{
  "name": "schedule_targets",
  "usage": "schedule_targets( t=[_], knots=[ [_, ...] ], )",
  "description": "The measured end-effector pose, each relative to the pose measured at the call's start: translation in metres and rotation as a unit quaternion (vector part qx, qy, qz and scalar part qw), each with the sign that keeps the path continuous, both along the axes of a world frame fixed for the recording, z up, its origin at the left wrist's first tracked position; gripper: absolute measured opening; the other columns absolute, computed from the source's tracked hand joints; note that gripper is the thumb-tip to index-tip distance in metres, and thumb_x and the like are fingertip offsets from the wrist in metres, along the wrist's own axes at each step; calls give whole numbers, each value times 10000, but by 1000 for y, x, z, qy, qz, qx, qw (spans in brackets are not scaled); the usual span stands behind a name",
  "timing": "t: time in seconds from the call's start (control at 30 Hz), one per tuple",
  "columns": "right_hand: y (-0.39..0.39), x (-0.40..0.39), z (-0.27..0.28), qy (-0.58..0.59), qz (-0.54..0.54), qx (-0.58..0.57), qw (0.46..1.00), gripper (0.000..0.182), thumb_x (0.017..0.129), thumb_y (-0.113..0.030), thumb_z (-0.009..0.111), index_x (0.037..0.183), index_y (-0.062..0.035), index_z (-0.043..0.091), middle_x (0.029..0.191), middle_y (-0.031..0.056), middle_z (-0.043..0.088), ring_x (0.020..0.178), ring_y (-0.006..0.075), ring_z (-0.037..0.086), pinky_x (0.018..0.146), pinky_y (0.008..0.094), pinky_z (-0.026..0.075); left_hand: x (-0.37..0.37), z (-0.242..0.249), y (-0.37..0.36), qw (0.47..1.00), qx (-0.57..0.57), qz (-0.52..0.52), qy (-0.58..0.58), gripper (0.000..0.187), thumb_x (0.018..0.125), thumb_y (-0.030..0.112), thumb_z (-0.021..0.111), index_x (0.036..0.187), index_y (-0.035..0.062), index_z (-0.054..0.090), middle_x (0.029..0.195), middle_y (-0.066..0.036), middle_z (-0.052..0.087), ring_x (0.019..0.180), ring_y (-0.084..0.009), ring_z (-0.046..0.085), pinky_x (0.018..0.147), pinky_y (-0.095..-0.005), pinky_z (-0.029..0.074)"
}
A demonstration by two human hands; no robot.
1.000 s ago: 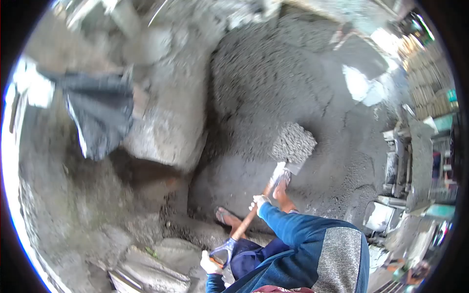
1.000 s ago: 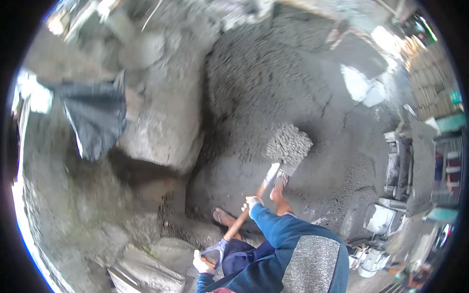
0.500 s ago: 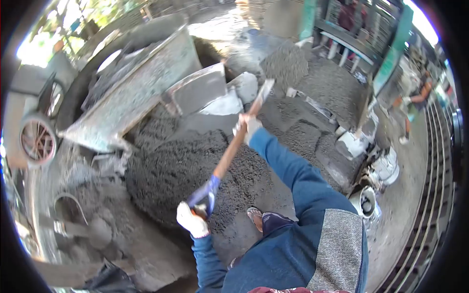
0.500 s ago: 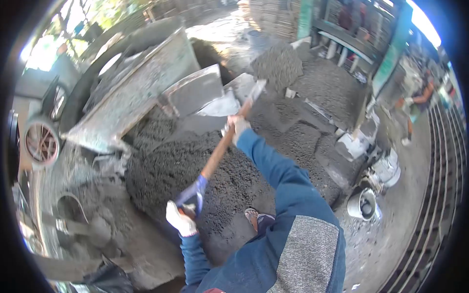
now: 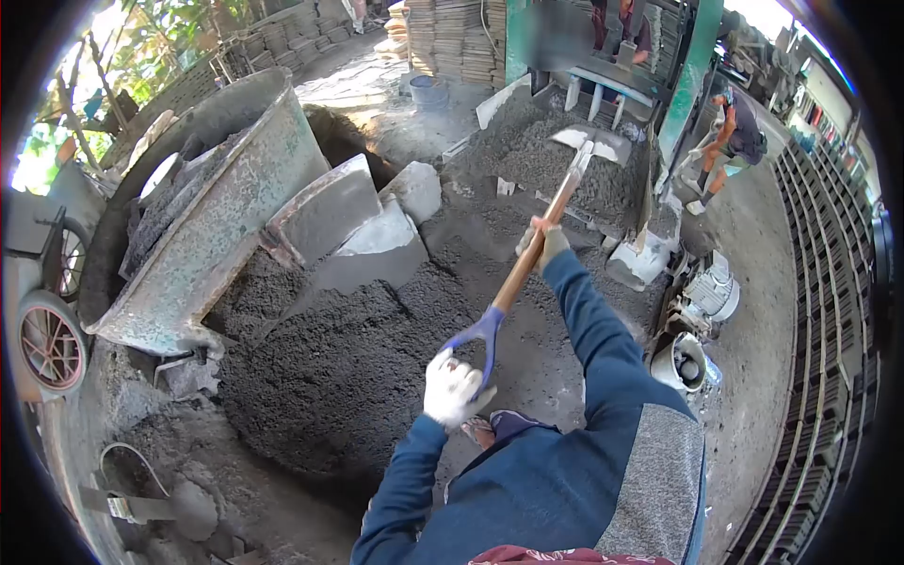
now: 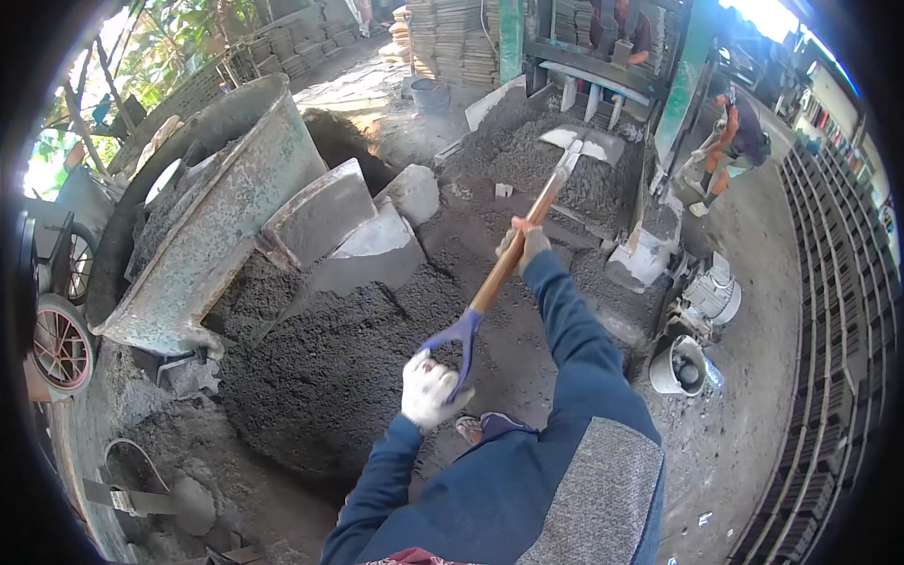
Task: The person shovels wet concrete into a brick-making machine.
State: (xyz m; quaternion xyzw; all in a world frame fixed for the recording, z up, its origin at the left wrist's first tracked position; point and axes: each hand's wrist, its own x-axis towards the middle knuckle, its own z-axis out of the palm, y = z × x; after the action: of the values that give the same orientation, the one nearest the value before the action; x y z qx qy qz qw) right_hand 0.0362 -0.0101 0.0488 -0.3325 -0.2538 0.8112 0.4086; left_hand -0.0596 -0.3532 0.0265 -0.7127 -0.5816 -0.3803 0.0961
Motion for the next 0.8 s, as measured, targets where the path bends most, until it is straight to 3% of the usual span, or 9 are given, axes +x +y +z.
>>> schedule_targets(
  t=[0.17,0.27,0.37,0.57,0.6,0.67,0.7,0.77,0.8],
  knots=[
    [-77,4,-3,59,87,31,994,156,917,-174,659,858,-76,554,693,54,547,617,258,582,656,436,534,36,-7,-111,952,15,57,-302,320,673,236,871,694,48,613,731,-70,646,648,-242,619,839,-421,535],
    [-122,-11,-16,113,151,37,981,136,917,-141,663,864,-77,555,720,58,567,617,253,584,633,440,535,73,-31,-175,691,28,180,-699,361,903,366,700,738,58,608,756,-62,653,643,-181,615,665,-341,522],
    [-170,-31,-81,13,190,-24,981,124,923,-127,654,856,-88,557,723,65,578,615,251,585,600,453,529,103,-106,-214,381,182,254,-870,420,1012,440,544,758,106,545,645,-15,561,534,-155,544,497,-318,439],
    [-318,-2,-321,-362,339,-77,865,144,885,-184,721,870,-113,598,778,68,626,661,243,621,619,430,533,265,-210,-317,113,242,402,-876,627,979,555,544,500,232,299,431,32,271,365,-166,301,394,-341,301],
    [-369,17,-306,-448,344,-96,819,105,878,-153,718,918,-115,628,770,69,630,627,265,619,566,476,540,314,-220,-344,94,278,404,-866,491,1016,459,525,614,199,417,465,59,279,379,-118,314,389,-326,310],
    [-439,100,-428,-369,427,-220,796,75,862,-103,680,920,-115,633,772,95,640,606,293,619,513,525,535,407,-224,-392,82,360,349,-861,262,1049,341,521,892,164,632,510,89,282,396,-54,324,395,-309,352],
    [-476,143,-461,-419,450,-225,756,65,849,-76,654,887,-118,622,718,100,619,577,297,613,512,513,537,444,-204,-409,48,287,475,-830,249,1026,353,537,1077,151,673,596,39,441,470,-97,414,455,-322,410],
    [-529,202,-438,-418,509,-351,666,92,863,-86,620,839,-108,533,593,99,490,481,303,532,479,506,496,565,-218,-442,245,-169,806,-512,509,965,446,572,1270,42,618,878,-72,576,772,-160,575,610,-404,510],
    [-555,230,-441,-457,511,-345,641,111,877,-97,606,826,-100,508,614,109,475,499,303,524,478,516,480,567,-194,-431,133,-74,810,-566,528,960,457,583,1260,24,616,860,-67,575,773,-156,583,610,-414,518]
  ],
)
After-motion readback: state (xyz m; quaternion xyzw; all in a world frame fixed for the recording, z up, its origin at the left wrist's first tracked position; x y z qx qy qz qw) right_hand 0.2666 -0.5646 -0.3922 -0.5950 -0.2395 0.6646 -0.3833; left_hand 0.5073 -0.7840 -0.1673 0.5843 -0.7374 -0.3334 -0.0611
